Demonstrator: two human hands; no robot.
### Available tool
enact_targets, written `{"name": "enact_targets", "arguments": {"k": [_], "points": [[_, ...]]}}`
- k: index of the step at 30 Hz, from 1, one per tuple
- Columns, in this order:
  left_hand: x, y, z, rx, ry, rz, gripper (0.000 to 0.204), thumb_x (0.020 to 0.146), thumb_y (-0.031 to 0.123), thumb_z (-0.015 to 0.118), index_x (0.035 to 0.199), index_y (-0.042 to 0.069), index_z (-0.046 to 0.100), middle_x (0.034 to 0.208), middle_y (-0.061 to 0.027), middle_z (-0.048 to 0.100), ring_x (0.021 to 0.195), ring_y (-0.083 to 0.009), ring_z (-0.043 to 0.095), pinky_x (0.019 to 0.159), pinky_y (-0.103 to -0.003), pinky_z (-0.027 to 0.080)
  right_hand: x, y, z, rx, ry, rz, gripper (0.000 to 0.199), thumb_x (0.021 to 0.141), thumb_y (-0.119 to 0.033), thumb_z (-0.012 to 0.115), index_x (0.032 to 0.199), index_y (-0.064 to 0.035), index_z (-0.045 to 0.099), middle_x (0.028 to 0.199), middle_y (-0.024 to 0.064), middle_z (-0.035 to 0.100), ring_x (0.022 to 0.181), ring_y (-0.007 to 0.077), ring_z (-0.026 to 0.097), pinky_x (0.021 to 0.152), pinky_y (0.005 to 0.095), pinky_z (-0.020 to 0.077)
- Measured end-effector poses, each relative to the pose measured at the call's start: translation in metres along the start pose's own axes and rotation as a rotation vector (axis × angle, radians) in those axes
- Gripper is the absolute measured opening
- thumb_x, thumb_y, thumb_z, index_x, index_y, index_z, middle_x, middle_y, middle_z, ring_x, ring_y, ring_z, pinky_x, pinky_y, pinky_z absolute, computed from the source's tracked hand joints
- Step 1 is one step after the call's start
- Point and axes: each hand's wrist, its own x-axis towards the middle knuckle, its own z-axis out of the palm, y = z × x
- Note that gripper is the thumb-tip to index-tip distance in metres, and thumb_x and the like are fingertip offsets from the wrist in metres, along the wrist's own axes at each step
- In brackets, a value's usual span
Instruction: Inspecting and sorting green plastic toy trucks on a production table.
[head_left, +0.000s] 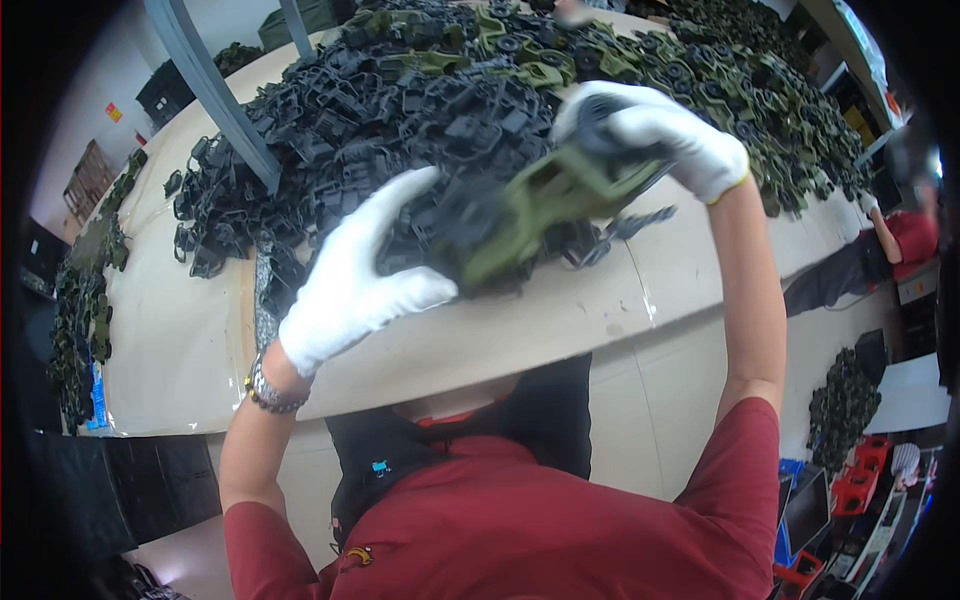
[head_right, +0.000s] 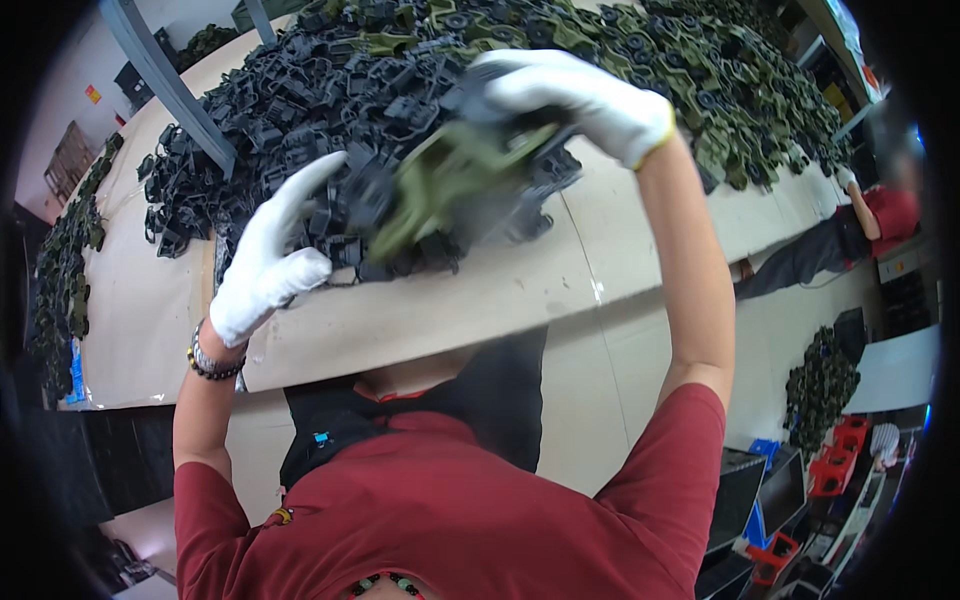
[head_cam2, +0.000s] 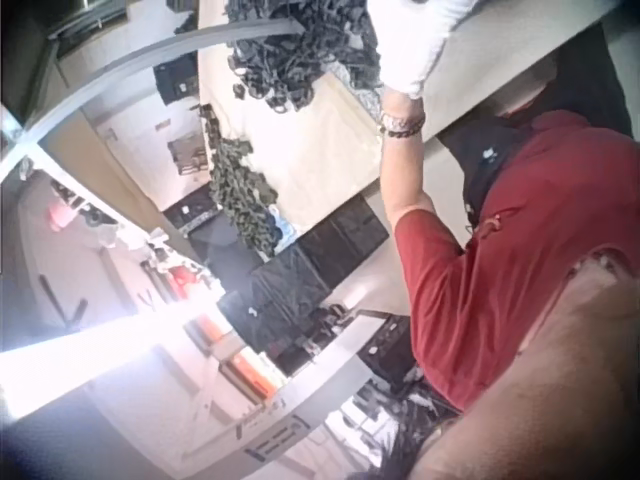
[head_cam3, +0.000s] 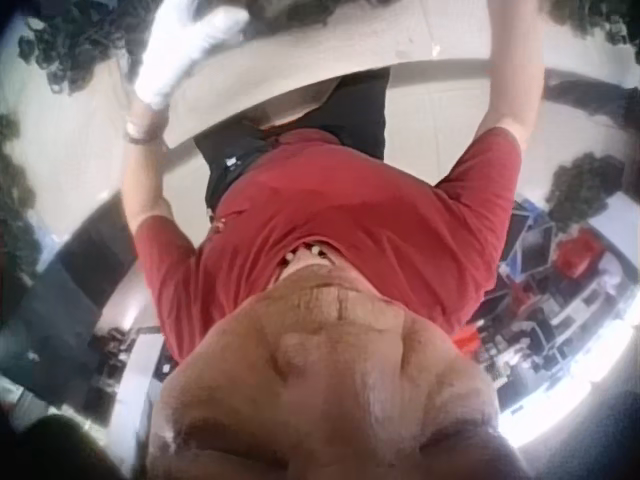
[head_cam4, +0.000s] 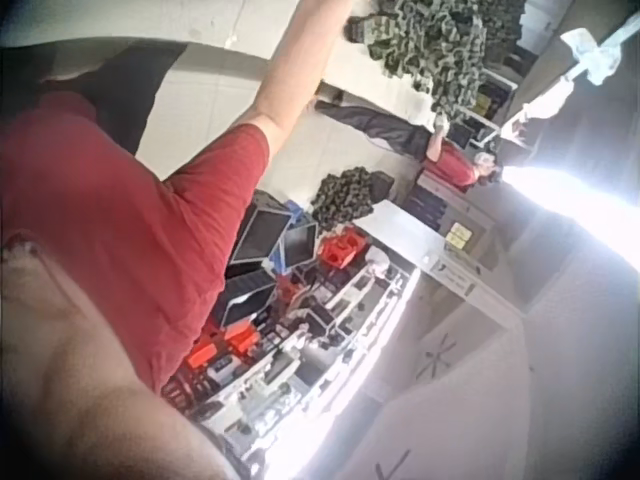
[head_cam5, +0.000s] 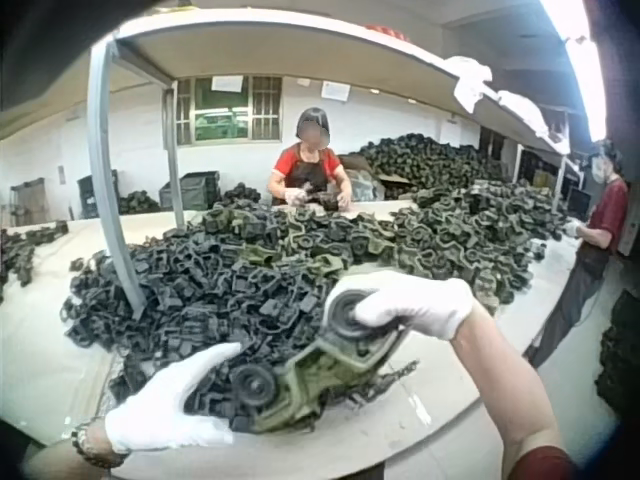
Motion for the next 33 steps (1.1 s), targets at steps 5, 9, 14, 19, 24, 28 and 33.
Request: {"name": "enact_targets", "arguments": {"k": [5,9,14,19,24,28,33], "points": [[-0.018,-0.009,0.040,-0.859,-0.432,-0.368,0.098,0.079,0.036,0.083,0.150,-0.007,0.033,0.145,-0.0190,0.050,0.132,-0.0262,0.052,0.111,-0.036,0.041,0.016,-0.031,0.091,-0.172,-0.315,-0.005,0.052,0.091,-0.045,0.066,0.118,-0.0009,0.067,0.121,0.0073,0.064,0.099,0.0146,0.061,0.094,0.0318,0.0487],[-0.075,-0.025,0.073,-1.169,-0.413,-0.467,0.081,0.085,0.033,0.075,0.147,-0.006,0.040,0.140,-0.0175,0.055,0.126,-0.0253,0.057,0.109,-0.037,0.044,-0.009,-0.011,0.092,-0.366,0.107,0.156,0.045,0.094,-0.043,0.061,0.115,-0.0040,0.068,0.095,0.0069,0.070,0.079,0.0141,0.065,0.073,0.0316,0.0543],[-0.112,-0.044,0.084,-1.486,-0.003,-0.645,0.075,0.081,0.028,0.070,0.145,0.001,0.042,0.140,-0.0163,0.055,0.129,-0.0326,0.054,0.113,-0.048,0.042,-0.070,0.112,0.074,-0.903,0.435,0.375,0.059,0.075,-0.031,0.082,0.124,-0.0048,0.063,0.118,0.0148,0.068,0.103,0.0304,0.064,0.091,0.0392,0.0523],[-0.115,-0.031,0.088,-1.516,0.103,-0.517,0.076,0.079,0.025,0.067,0.147,0.004,0.041,0.140,-0.0154,0.054,0.130,-0.0332,0.053,0.114,-0.050,0.041,-0.076,0.160,0.127,-0.947,0.676,0.324,0.084,0.071,-0.034,0.086,0.142,-0.0075,0.050,0.132,0.0171,0.060,0.119,0.0386,0.054,0.101,0.0453,0.0466],[-0.112,-0.021,0.096,-1.541,0.080,-0.489,0.078,0.082,0.024,0.070,0.149,0.002,0.038,0.144,-0.0144,0.051,0.132,-0.0304,0.051,0.115,-0.045,0.039,-0.078,0.146,0.121,-1.091,0.767,0.333,0.080,0.071,-0.035,0.085,0.140,-0.0117,0.053,0.115,0.0174,0.063,0.109,0.0368,0.058,0.092,0.0458,0.0498],[-0.112,-0.021,0.098,-1.547,0.096,-0.502,0.077,0.085,0.026,0.068,0.151,0.003,0.037,0.145,-0.0140,0.050,0.132,-0.0307,0.051,0.114,-0.047,0.039,-0.098,0.133,0.107,-1.286,0.801,0.517,0.066,0.069,-0.044,0.085,0.123,-0.0121,0.065,0.101,0.0140,0.061,0.096,0.0329,0.061,0.079,0.0445,0.0533],[-0.109,-0.022,0.103,-1.500,0.185,-0.449,0.068,0.092,0.034,0.065,0.149,0.006,0.040,0.142,-0.0133,0.053,0.129,-0.0302,0.053,0.112,-0.048,0.042,-0.114,0.131,0.118,-1.380,0.804,0.387,0.054,0.067,-0.041,0.087,0.104,-0.0075,0.067,0.113,0.0150,0.060,0.096,0.0356,0.062,0.079,0.0462,0.0537]]}}
